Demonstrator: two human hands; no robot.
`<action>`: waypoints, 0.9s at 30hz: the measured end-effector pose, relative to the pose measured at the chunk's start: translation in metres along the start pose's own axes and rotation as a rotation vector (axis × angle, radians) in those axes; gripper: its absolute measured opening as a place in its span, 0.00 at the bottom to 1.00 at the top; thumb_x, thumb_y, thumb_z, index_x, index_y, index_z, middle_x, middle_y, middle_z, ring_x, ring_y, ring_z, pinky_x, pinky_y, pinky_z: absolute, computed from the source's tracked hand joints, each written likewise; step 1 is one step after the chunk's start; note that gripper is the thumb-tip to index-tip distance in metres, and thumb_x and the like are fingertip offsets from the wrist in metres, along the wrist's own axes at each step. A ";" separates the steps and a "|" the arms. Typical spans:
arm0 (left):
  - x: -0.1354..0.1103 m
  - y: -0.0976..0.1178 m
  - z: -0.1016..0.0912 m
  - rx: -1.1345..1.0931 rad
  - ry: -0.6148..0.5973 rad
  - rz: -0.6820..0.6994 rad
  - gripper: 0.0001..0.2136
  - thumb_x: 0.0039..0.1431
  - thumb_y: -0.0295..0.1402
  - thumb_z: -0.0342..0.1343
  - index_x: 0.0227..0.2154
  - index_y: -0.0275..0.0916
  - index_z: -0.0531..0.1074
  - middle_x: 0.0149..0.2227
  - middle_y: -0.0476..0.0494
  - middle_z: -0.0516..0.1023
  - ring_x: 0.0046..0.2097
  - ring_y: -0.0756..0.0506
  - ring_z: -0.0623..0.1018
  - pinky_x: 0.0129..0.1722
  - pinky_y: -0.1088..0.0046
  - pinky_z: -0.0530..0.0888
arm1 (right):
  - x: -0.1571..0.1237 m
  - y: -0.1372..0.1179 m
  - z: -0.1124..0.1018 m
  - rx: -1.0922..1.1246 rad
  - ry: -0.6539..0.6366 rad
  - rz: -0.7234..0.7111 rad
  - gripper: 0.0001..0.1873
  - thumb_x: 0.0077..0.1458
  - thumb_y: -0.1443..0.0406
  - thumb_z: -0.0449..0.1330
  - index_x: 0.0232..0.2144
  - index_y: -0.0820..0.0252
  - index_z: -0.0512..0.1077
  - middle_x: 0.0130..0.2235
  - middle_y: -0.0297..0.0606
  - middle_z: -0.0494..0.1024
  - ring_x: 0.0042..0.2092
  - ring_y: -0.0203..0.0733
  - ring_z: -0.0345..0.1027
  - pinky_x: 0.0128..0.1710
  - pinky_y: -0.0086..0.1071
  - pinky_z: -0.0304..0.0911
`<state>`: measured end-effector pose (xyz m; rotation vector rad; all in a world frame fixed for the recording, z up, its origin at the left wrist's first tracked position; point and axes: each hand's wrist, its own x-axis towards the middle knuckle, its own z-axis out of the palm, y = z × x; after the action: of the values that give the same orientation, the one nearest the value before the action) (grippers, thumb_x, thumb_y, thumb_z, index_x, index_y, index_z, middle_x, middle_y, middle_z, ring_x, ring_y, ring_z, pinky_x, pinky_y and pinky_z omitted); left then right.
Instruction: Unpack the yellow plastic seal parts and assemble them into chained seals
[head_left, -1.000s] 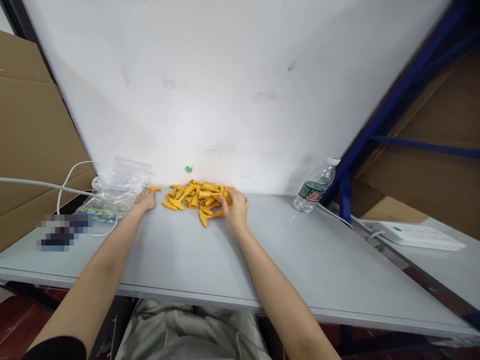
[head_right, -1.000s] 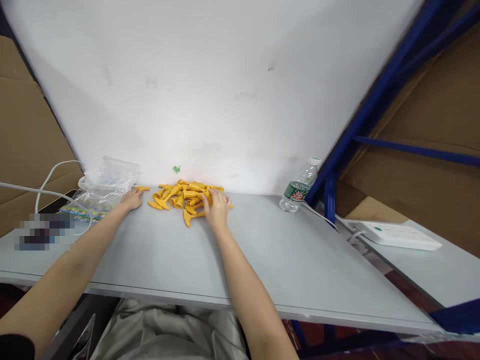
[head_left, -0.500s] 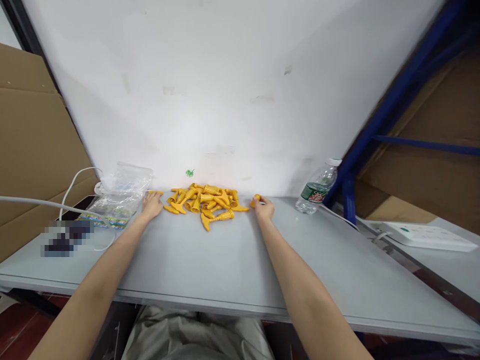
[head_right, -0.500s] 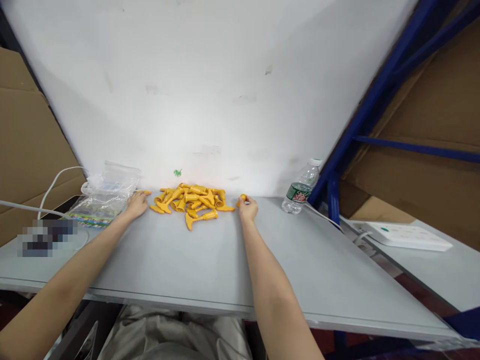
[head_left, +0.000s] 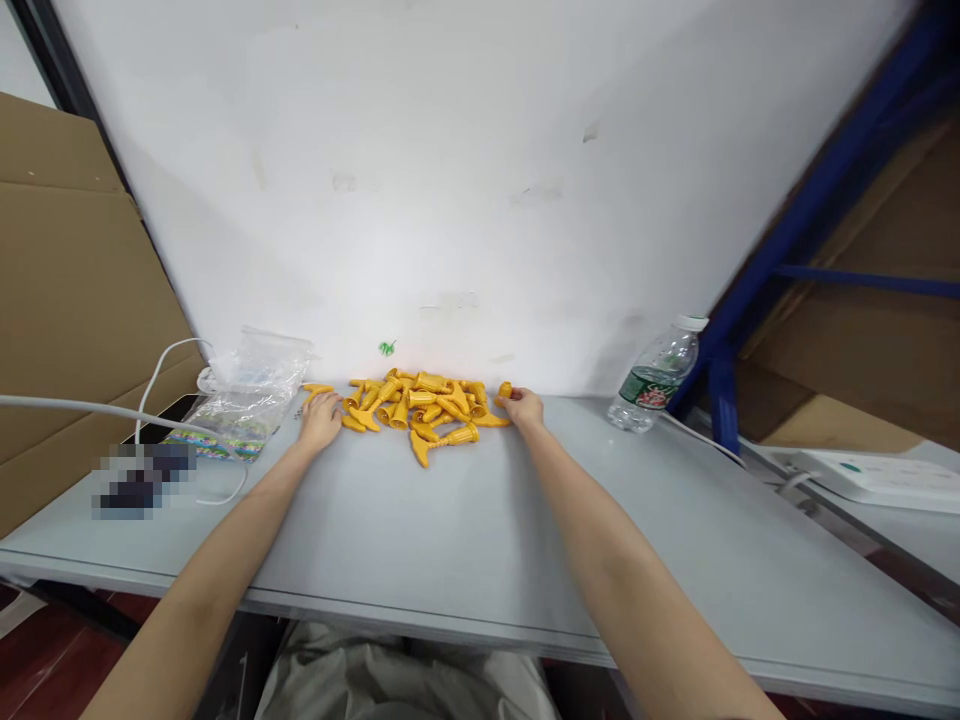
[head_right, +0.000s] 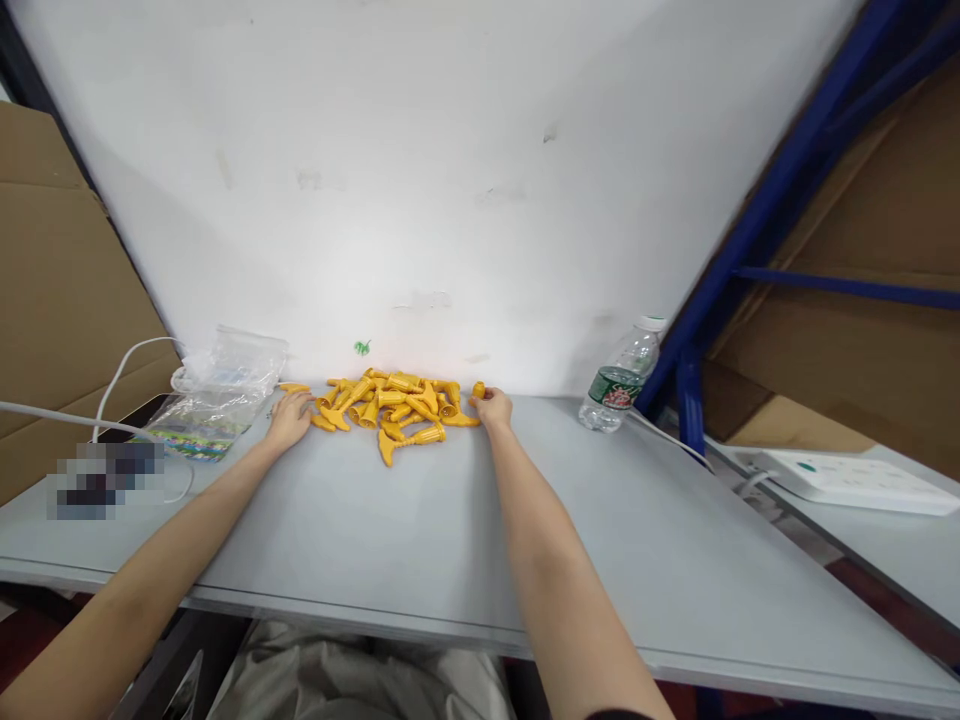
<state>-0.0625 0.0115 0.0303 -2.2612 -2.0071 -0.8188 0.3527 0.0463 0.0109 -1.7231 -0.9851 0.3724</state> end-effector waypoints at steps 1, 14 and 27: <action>0.000 0.000 0.000 -0.004 0.004 0.001 0.18 0.59 0.26 0.46 0.49 0.38 0.75 0.58 0.40 0.74 0.63 0.39 0.68 0.62 0.58 0.63 | 0.001 0.000 0.002 0.004 -0.005 -0.002 0.07 0.36 0.70 0.65 0.22 0.59 0.72 0.28 0.40 0.80 0.37 0.49 0.76 0.43 0.40 0.71; -0.003 -0.001 0.000 -0.031 0.007 -0.017 0.18 0.60 0.26 0.47 0.49 0.38 0.74 0.58 0.39 0.74 0.63 0.39 0.68 0.63 0.57 0.62 | 0.000 -0.006 0.010 0.001 -0.027 -0.003 0.09 0.35 0.72 0.65 0.24 0.60 0.71 0.30 0.39 0.79 0.40 0.50 0.76 0.46 0.40 0.69; 0.000 -0.001 -0.006 -0.003 0.013 -0.060 0.18 0.59 0.25 0.48 0.50 0.36 0.75 0.58 0.38 0.74 0.62 0.39 0.69 0.62 0.59 0.64 | -0.048 -0.015 -0.011 0.096 0.094 -0.049 0.11 0.46 0.66 0.57 0.34 0.62 0.73 0.41 0.46 0.80 0.42 0.45 0.73 0.46 0.38 0.68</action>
<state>-0.0654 0.0094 0.0349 -2.2008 -2.0792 -0.8389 0.3245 0.0041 0.0183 -1.6126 -0.9249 0.3000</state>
